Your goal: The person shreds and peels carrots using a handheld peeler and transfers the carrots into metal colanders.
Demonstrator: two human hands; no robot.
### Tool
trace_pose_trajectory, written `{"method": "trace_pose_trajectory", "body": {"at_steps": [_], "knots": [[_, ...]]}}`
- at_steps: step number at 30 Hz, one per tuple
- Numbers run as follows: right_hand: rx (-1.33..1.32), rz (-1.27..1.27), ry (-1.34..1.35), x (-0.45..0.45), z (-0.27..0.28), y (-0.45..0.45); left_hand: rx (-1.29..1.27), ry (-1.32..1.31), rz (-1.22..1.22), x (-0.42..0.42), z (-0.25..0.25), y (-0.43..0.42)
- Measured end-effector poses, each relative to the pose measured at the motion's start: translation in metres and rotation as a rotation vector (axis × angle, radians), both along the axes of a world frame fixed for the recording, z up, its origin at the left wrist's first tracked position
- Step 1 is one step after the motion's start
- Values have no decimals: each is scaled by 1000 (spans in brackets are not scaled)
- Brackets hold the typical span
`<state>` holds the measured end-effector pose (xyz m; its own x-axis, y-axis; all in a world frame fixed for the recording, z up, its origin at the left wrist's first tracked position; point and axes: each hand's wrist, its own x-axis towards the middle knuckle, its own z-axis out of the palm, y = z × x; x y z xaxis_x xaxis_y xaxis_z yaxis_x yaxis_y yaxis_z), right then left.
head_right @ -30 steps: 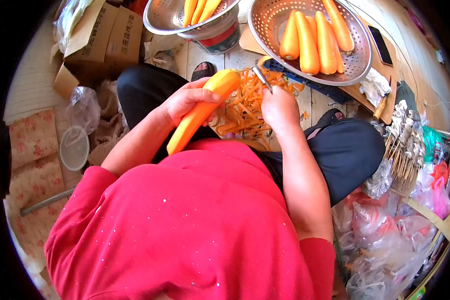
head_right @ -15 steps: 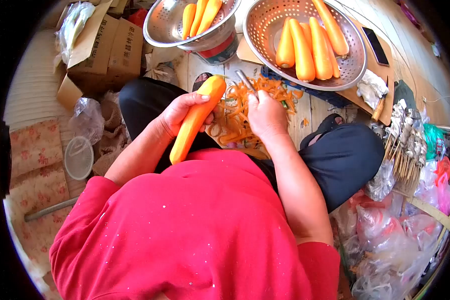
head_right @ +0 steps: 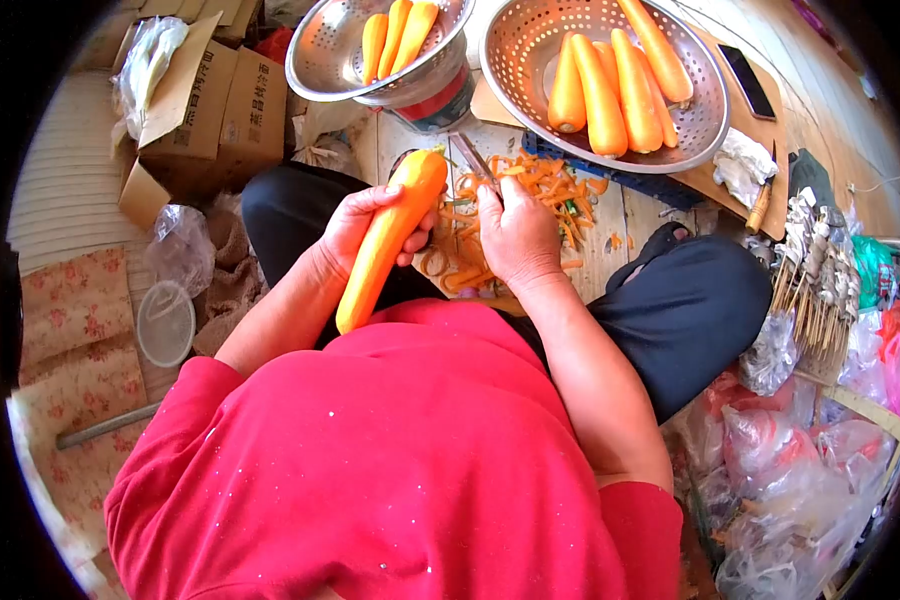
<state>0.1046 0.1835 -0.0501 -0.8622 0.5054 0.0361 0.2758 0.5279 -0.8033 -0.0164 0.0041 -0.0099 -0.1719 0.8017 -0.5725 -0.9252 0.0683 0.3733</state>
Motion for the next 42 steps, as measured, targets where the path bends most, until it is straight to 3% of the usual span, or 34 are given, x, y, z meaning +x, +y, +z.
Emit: {"method": "trace_pose_trajectory", "body": {"at_steps": [2,3,4,6,10,12,16,20,22,24,26,28,30,35,38,40,42], "knots": [[-356,-31,86,0,-3,-3,38,-21,-23,1,3,3],[-777,-54,25,1,13,-2,37,-21,-33,1,3,5],[-776,-63,27,2,16,2,38,-10,-81,2,3,5],[-1392,-33,-25,-1,17,11,44,2,-133,6,6,10],[-1470,-40,58,-4,12,14,51,157,-282,13,19,20],[-1444,-47,96,-3,13,20,-47,273,-398,11,25,22],[-1059,43,81,-2,19,19,-184,374,-497,8,36,20],[-925,-304,210,-9,-5,30,-241,495,-586,12,52,22],[-670,-197,80,-13,-5,32,-182,616,-560,4,49,20],[-318,-111,-61,-13,-12,28,-303,499,-389,-11,60,19],[-107,-21,-207,-7,-25,24,-250,491,-198,-44,54,17],[-77,60,-373,-2,-25,16,-275,454,15,-81,57,24],[-38,153,-320,2,-42,8,-309,579,97,-121,55,35],[14,375,-550,0,-21,3,-420,614,291,-205,38,84],[-20,414,-552,2,-26,5,-406,828,305,-237,20,106],[-11,401,-578,1,-22,8,-678,1334,302,-246,9,122],[-142,418,-595,0,-17,14,-859,1534,200,-256,0,132]]}}
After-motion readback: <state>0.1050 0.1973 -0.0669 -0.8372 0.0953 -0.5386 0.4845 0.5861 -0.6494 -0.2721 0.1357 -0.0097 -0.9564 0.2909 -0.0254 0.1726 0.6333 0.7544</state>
